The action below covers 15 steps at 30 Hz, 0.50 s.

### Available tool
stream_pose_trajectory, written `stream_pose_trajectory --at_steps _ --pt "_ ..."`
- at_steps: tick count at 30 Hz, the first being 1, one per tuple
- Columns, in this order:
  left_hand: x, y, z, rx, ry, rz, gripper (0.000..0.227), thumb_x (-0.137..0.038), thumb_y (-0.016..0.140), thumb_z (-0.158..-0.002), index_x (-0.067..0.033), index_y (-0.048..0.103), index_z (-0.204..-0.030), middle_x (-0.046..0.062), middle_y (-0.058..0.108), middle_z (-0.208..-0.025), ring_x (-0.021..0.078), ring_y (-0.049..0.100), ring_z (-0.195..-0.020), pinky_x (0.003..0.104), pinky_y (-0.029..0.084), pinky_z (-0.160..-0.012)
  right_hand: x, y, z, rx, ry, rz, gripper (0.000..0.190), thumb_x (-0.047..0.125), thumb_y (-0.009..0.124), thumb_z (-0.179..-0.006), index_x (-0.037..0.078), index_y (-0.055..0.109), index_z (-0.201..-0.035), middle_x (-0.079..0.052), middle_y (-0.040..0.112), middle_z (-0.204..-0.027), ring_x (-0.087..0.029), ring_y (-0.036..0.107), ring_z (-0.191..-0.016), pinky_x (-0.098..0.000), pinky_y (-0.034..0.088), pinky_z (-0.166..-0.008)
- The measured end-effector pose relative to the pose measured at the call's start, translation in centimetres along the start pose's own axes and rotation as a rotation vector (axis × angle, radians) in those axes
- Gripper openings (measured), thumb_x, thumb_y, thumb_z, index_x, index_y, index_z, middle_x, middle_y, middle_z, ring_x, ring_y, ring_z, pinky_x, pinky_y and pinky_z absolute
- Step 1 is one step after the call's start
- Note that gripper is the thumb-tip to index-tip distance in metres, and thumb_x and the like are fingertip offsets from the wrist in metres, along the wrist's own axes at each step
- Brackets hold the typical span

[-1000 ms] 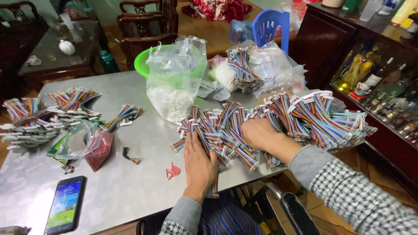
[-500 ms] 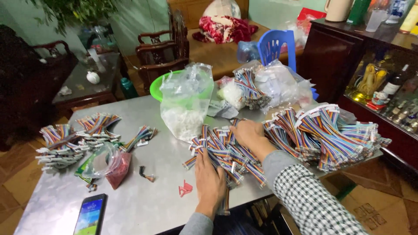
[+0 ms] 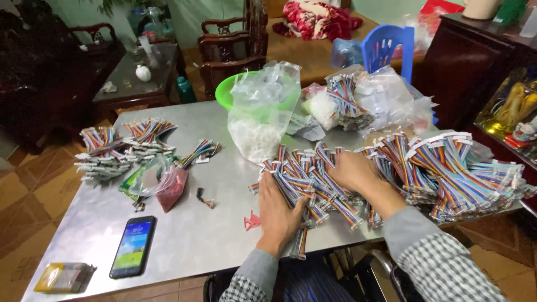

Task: Organizing and bundling multi-colored ribbon cables using small rubber bands on a metal table.

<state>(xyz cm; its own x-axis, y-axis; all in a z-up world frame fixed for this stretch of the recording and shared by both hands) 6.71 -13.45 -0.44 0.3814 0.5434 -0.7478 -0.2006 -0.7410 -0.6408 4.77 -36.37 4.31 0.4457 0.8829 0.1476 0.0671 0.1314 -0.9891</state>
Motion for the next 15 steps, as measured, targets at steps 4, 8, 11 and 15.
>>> stream_pose_trajectory --at_steps 4,8,11,15 --pt "-0.4 -1.4 0.7 -0.050 0.071 0.044 0.118 -0.038 0.086 -0.080 0.0040 0.011 -0.161 0.033 0.022 -0.161 0.0493 0.022 -0.151 0.054 0.018 -0.124 -0.1 0.5 4.5 -0.069 -0.064 -0.068 0.035 0.035 0.065 -0.084 0.002 0.078 -0.089 -0.026 0.076 -0.091 -0.046 0.073 -0.100 -0.0577 0.055 -0.084" --pt "0.2 -1.0 0.7 -0.122 -0.005 -0.091 0.112 -0.048 0.081 -0.081 0.0021 0.018 -0.160 0.032 0.036 -0.150 0.0473 0.034 -0.144 0.054 0.026 -0.121 -0.2 1.4 5.9 -0.105 0.001 0.042 0.037 0.044 0.060 -0.091 0.012 0.075 -0.104 -0.016 0.074 -0.103 -0.037 0.072 -0.106 -0.0517 0.057 -0.088" --pt "0.4 0.4 0.1 -0.055 -0.038 -0.145 0.105 -0.060 0.066 -0.091 0.0006 0.016 -0.161 0.030 0.033 -0.152 0.0460 0.030 -0.146 0.054 0.023 -0.122 0.2 2.5 6.1 -0.091 0.025 0.017 0.044 0.046 0.056 -0.096 0.007 0.069 -0.113 -0.019 0.072 -0.111 -0.038 0.070 -0.111 -0.0537 0.055 -0.092" --pt "-1.0 1.5 -0.1 0.026 0.015 -0.112 0.088 -0.045 0.058 -0.101 -0.0008 0.014 -0.162 0.031 0.028 -0.159 0.0444 0.025 -0.151 0.052 0.021 -0.123 1.1 5.0 4.9 -0.131 -0.012 0.023 0.041 0.042 0.055 -0.097 0.006 0.066 -0.112 -0.021 0.071 -0.109 -0.041 0.070 -0.108 -0.0533 0.056 -0.090"
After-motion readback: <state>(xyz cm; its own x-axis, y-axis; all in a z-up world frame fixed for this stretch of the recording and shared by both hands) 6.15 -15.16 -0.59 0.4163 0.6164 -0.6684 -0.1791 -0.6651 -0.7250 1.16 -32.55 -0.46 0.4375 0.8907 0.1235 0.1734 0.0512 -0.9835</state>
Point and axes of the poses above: each hand's wrist, its own z-axis away from the middle knuckle, its own y-axis out of the palm, x = y × z, the point moved 4 cm from there along -z, towards the middle knuckle
